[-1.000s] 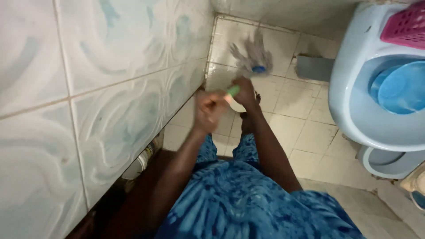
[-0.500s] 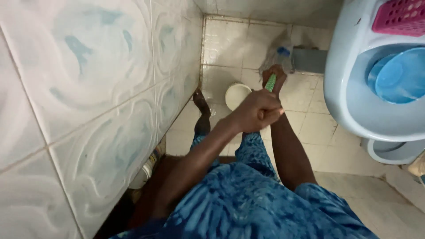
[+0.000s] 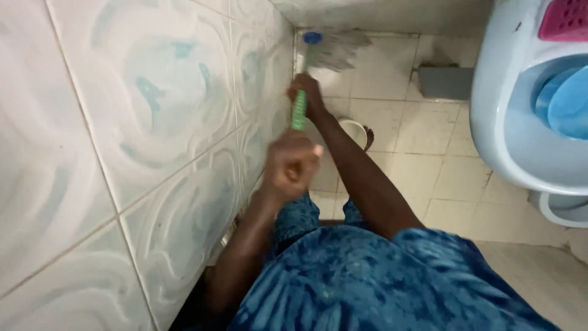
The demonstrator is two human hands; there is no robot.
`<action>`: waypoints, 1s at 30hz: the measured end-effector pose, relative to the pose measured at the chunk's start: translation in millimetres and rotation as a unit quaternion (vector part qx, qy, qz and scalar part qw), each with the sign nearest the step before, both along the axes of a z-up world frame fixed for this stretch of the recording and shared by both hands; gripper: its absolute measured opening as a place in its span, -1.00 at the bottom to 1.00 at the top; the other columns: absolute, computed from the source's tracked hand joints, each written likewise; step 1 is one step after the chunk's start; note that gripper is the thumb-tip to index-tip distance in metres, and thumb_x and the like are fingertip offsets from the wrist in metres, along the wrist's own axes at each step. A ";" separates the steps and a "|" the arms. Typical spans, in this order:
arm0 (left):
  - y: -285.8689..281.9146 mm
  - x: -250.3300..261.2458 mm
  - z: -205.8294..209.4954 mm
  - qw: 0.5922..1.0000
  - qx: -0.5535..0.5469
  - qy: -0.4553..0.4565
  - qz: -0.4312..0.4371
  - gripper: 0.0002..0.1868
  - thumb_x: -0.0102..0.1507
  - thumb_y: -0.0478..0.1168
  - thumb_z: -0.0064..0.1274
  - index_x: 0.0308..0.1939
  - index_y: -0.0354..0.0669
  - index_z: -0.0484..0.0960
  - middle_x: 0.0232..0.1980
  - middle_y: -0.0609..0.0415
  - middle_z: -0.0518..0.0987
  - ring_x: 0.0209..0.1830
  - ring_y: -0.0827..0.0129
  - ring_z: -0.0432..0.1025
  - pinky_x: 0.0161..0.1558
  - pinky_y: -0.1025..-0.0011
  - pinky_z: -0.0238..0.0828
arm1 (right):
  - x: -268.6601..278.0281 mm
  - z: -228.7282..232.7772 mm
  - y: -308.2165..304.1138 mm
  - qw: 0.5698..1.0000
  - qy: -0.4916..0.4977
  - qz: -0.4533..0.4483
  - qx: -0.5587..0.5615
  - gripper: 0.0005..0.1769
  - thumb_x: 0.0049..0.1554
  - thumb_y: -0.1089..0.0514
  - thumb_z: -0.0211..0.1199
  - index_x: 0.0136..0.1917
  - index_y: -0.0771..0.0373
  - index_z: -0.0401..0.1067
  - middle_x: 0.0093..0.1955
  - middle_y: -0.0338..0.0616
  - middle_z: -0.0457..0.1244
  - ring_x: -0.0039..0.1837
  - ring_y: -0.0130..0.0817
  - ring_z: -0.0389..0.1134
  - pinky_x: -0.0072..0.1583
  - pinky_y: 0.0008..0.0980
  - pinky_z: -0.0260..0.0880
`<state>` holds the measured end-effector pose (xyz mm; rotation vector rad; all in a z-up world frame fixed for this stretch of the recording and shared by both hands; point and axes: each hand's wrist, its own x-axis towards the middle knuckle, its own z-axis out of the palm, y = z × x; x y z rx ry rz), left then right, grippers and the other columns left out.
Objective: The person mops a tiled floor in a bathroom using a mop and a bucket of water, repeatedly dipping the mop and scrubbing different areas of the tile surface.
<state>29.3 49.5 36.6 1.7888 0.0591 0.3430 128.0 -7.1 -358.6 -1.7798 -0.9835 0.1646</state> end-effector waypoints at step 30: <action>-8.7 -67.5 -26.2 0.975 -0.073 -0.017 0.208 -0.67 0.46 -0.38 -0.02 -0.43 -0.29 0.37 -0.41 0.09 0.34 -0.42 0.42 0.23 -0.29 0.40 0.18 | -17.9 19.7 9.4 0.989 -0.030 0.139 0.029 -0.85 -0.01 0.16 0.39 -0.25 0.11 0.42 -0.18 -0.12 0.27 -0.03 -0.06 0.29 0.06 -0.11 0.32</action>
